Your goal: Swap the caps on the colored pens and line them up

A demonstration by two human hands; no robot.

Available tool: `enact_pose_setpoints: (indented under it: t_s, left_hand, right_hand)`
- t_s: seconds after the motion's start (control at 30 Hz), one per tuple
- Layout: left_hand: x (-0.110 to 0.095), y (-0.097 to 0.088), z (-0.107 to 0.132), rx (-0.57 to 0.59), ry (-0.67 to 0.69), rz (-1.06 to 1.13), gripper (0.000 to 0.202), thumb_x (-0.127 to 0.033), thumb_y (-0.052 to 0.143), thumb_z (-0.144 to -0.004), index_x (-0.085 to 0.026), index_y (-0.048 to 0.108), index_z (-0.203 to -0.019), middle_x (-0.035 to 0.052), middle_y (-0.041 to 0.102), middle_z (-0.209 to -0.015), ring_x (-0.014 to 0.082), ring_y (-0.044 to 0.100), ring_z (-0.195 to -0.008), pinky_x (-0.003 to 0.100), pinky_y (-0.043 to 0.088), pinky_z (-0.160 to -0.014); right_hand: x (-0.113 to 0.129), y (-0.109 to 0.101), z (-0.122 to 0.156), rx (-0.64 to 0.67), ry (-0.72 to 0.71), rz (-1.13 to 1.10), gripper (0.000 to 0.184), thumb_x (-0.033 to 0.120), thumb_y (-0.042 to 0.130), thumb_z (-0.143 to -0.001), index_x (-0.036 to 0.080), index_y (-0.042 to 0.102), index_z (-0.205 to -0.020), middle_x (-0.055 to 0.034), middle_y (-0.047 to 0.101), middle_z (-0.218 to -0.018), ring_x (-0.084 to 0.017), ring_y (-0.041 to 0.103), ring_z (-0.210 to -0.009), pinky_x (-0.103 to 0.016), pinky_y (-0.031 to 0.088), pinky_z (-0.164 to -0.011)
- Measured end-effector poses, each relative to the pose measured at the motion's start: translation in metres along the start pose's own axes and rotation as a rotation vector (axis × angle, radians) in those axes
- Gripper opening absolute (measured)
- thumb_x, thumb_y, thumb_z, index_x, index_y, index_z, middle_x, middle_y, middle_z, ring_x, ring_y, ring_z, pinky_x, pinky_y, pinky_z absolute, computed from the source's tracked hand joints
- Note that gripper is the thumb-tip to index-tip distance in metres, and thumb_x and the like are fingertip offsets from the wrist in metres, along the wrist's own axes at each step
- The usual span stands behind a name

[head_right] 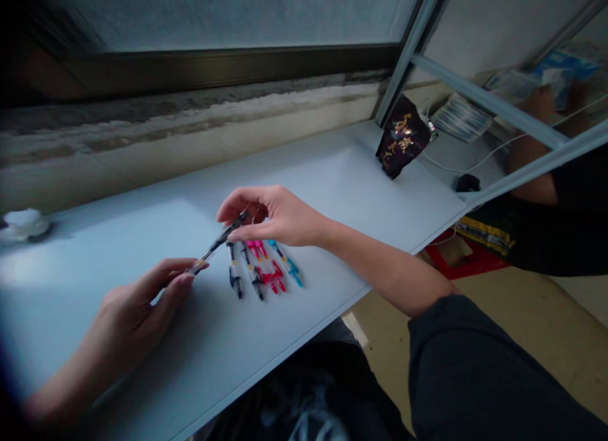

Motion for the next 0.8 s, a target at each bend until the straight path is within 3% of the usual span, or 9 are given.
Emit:
enact_pose_setpoints:
  t_s: [0.13, 0.27, 0.5, 0.8]
  left_hand:
    - [-0.009, -0.001, -0.003, 0.010, 0.058, 0.043, 0.032, -0.048, 0.053, -0.110, -0.023, 0.073, -0.106, -0.0054, 0.074, -0.070, 0.0104, 0.061, -0.048, 0.018, 0.045, -0.051]
    - [-0.014, 0.000, -0.004, 0.014, 0.086, 0.058, 0.029, -0.046, 0.056, -0.109, -0.023, 0.073, -0.102, -0.0033, 0.077, -0.077, 0.0108, 0.065, -0.055, 0.018, 0.048, -0.054]
    - [-0.008, 0.006, -0.003, 0.079, 0.022, 0.071, 0.033, -0.050, 0.056, -0.107, -0.023, 0.074, -0.102, -0.0014, 0.077, -0.077, 0.0127, 0.064, -0.055, 0.021, 0.053, -0.061]
    - [-0.009, 0.011, -0.004, 0.130, -0.013, 0.087, 0.034, -0.048, 0.049, -0.109, -0.022, 0.071, -0.106, 0.0021, 0.079, -0.081, 0.0160, 0.070, -0.066, 0.024, 0.055, -0.067]
  right_hand:
    - [-0.007, -0.002, -0.002, -0.022, 0.023, -0.171, 0.033, 0.024, 0.090, -0.084, 0.017, 0.069, -0.109, -0.0047, 0.078, -0.105, -0.011, 0.070, -0.082, -0.025, 0.060, -0.076]
    - [-0.007, -0.003, -0.002, -0.071, 0.002, -0.264, 0.024, 0.021, 0.085, -0.089, 0.016, 0.071, -0.108, -0.0056, 0.081, -0.107, -0.010, 0.072, -0.086, -0.024, 0.061, -0.083]
    - [0.002, -0.009, 0.001, -0.190, -0.010, -0.231, 0.026, 0.023, 0.086, -0.090, 0.016, 0.072, -0.110, -0.0054, 0.083, -0.107, -0.010, 0.071, -0.085, -0.024, 0.062, -0.082]
    - [0.001, -0.021, 0.005, -0.327, 0.042, -0.154, 0.029, 0.032, 0.086, -0.088, 0.018, 0.070, -0.107, -0.0057, 0.083, -0.107, -0.010, 0.068, -0.078, -0.022, 0.057, -0.067]
Point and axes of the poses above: each hand's wrist, its own z-axis away from the middle knuckle, its own y-axis out of the palm, x = y × z, the point moved 8 cm from there along -z, towards the middle knuckle
